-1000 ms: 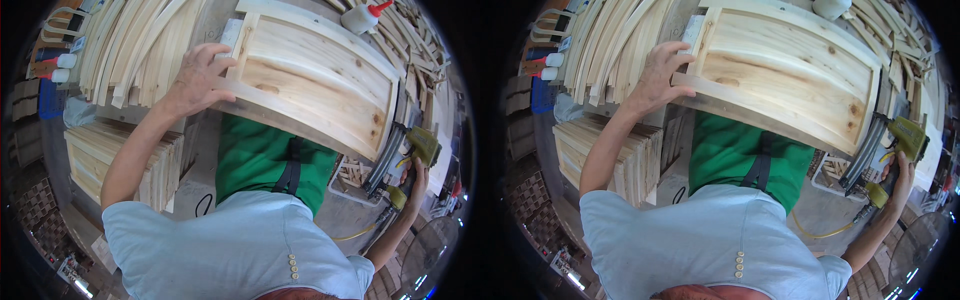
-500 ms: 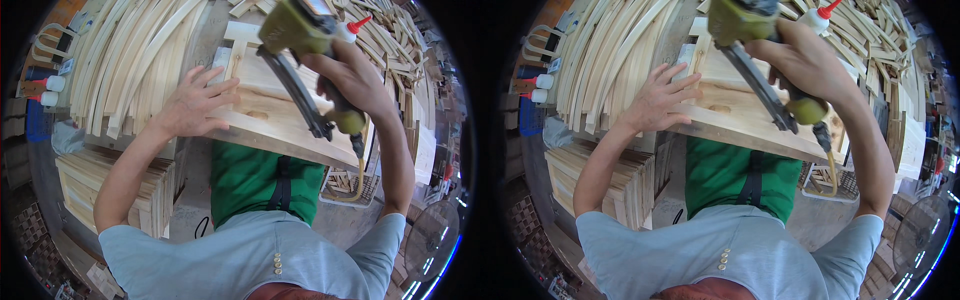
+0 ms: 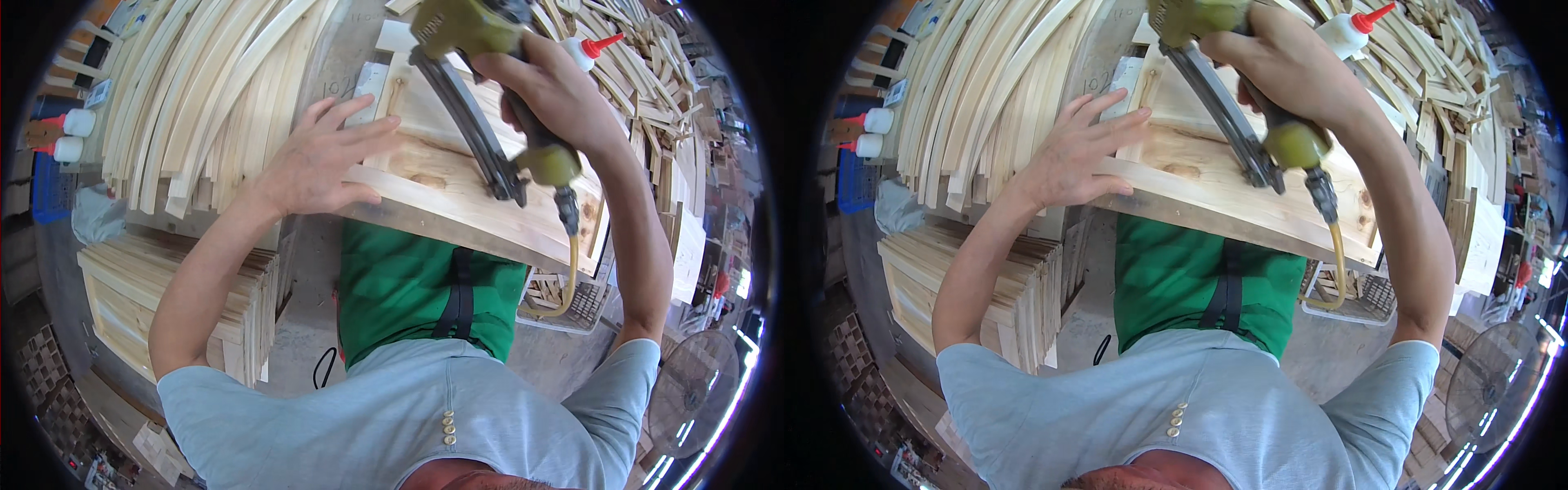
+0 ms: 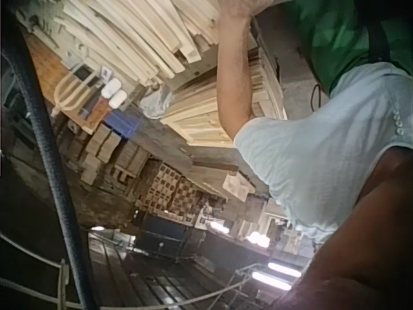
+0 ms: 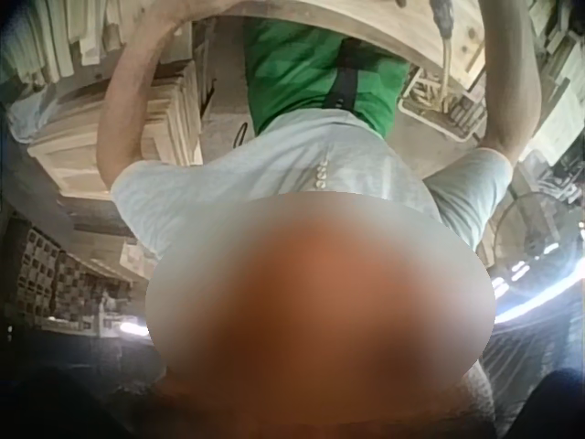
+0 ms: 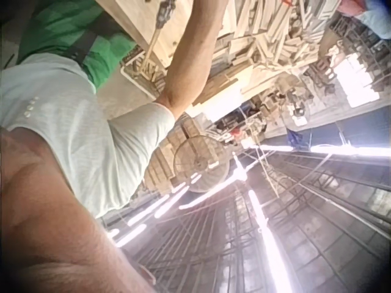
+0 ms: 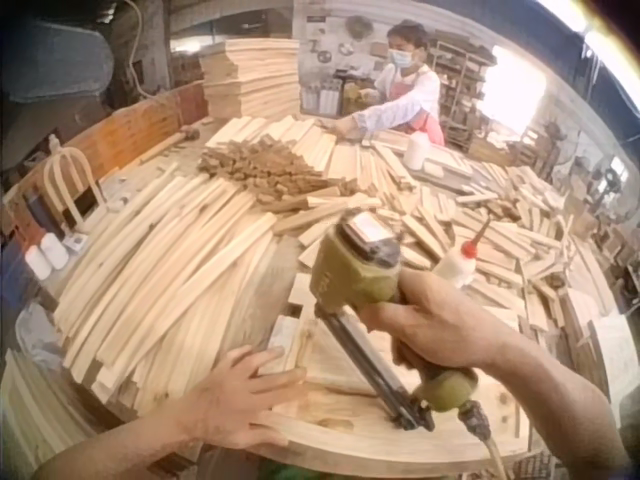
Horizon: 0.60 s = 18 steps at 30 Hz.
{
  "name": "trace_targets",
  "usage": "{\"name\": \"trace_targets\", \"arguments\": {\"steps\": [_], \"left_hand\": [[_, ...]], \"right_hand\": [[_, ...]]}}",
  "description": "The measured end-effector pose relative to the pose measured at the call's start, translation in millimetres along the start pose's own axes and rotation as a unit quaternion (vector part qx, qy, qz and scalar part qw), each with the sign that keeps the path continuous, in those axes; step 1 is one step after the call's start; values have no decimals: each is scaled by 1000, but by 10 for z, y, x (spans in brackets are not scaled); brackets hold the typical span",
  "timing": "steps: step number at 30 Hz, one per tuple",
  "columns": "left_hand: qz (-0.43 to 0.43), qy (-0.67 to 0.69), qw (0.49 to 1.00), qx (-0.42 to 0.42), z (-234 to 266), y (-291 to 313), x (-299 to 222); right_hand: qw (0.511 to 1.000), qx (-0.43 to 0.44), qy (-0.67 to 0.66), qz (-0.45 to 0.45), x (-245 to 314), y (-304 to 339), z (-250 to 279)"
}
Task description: Assembling wooden panels by applying glue to the edges and securing wooden strips with a pneumatic nail gun.
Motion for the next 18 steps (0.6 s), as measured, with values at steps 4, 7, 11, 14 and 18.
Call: {"name": "trace_targets", "arguments": {"steps": [4, 7, 11, 14, 18], "left_hand": [[51, 62, 997, -23, -7, 27, 6], [44, 82, 995, -41, -57, 10, 69], [54, 64, 995, -63, -19, 28, 12], [50, 53, 995, -63, -20, 37, 26], [44, 66, 994, -70, -45, 48, 24]], "right_hand": [[996, 51, -79, -6, 183, 530, -20], [992, 76, -99, -26, 136, 680, -225], [987, 125, -81, -60, 154, 724, -405], [995, 89, -48, -9, 168, 742, -427], [995, 98, -14, -17, 202, 845, -405]]}}
Point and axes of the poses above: each hand's wrist, its own y-axis away from the middle knuckle, its own z-axis out of the back of the hand, x = y × z, the point moved 3 cm from there along -y, towards the middle knuckle, and after that the axes turned 2 degrees about x, right-handed, at the moved point
